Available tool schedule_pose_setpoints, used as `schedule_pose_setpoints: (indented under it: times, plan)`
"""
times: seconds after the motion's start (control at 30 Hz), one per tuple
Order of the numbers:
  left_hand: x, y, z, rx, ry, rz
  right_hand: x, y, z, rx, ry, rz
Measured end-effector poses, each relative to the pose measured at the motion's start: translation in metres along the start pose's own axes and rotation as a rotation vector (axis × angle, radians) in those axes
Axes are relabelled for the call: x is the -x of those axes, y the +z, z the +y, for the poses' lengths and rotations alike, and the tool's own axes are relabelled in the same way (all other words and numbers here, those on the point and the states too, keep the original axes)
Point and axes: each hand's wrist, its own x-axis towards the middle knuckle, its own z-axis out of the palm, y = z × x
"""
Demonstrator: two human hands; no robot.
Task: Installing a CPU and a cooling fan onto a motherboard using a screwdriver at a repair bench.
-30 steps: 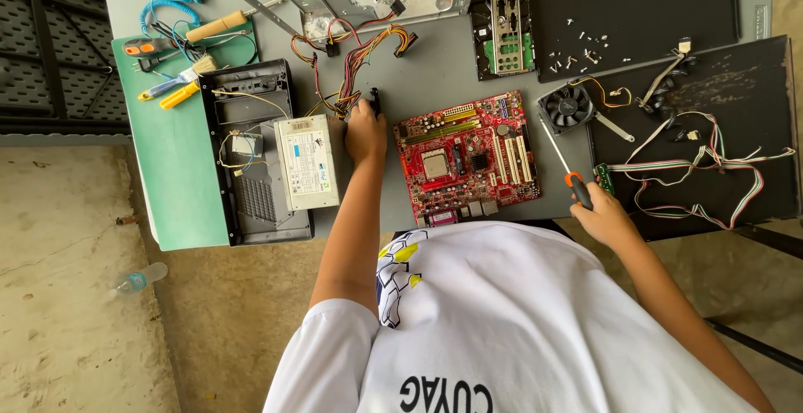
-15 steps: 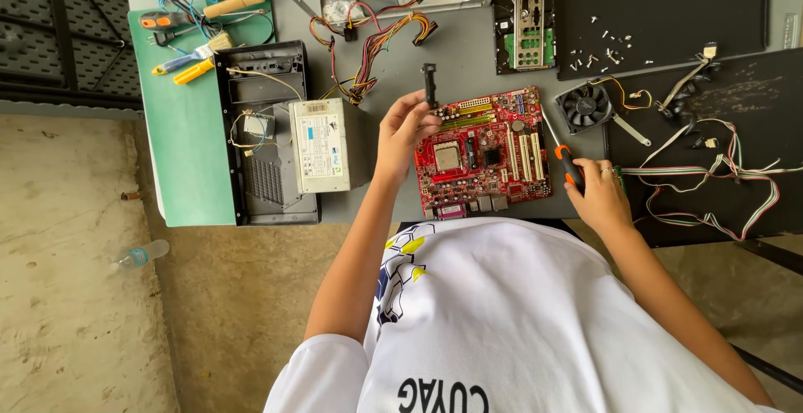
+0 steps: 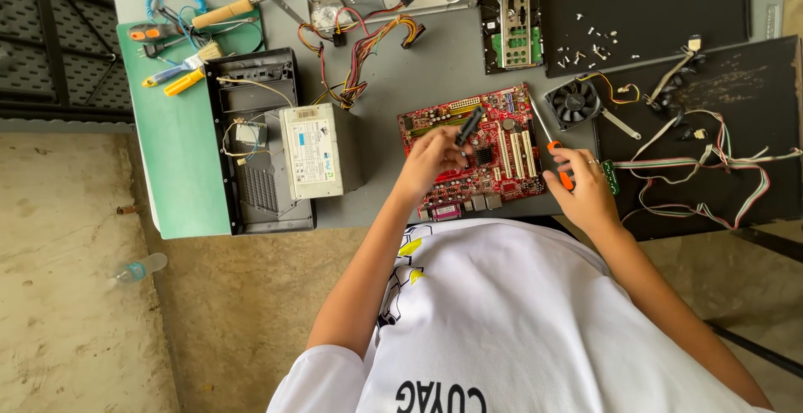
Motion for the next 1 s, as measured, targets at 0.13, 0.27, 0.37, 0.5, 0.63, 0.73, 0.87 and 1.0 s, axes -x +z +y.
schedule_pose_setpoints:
  times: [0.13, 0.27, 0.37, 0.5, 0.63, 0.73, 0.87, 1.0]
  plan:
    - [-0.007, 0.011, -0.039, -0.008, -0.174, -0.108, -0.008, -0.010, -0.031, -0.280, 0.049, 0.021]
    - [-0.009, 0.028, -0.062, -0.033, -0.343, -0.175, -0.012, -0.015, -0.045, -0.597, 0.119, -0.127]
    - [-0.010, 0.035, -0.065, 0.022, -0.392, -0.146, -0.012, -0.006, -0.040, -0.640, 0.156, -0.118]
    - [-0.001, 0.050, -0.032, 0.011, -0.286, -0.045, -0.008, 0.011, -0.026, -0.825, 0.307, -0.024]
    - [0.004, 0.055, -0.010, -0.456, -0.003, 0.010, -0.016, 0.005, -0.030, -0.713, 0.247, -0.041]
    - [-0.003, 0.050, -0.020, -0.741, 0.199, -0.083, -0.026, -0.003, -0.038, -0.533, 0.135, -0.065]
    - [-0.009, 0.045, -0.028, -0.678, 0.058, -0.093, -0.053, -0.005, -0.020, -0.538, 0.158, -0.142]
    - [-0.008, 0.038, -0.013, -0.531, -0.088, 0.013, -0.113, -0.028, 0.025, -0.245, 0.141, -0.060]
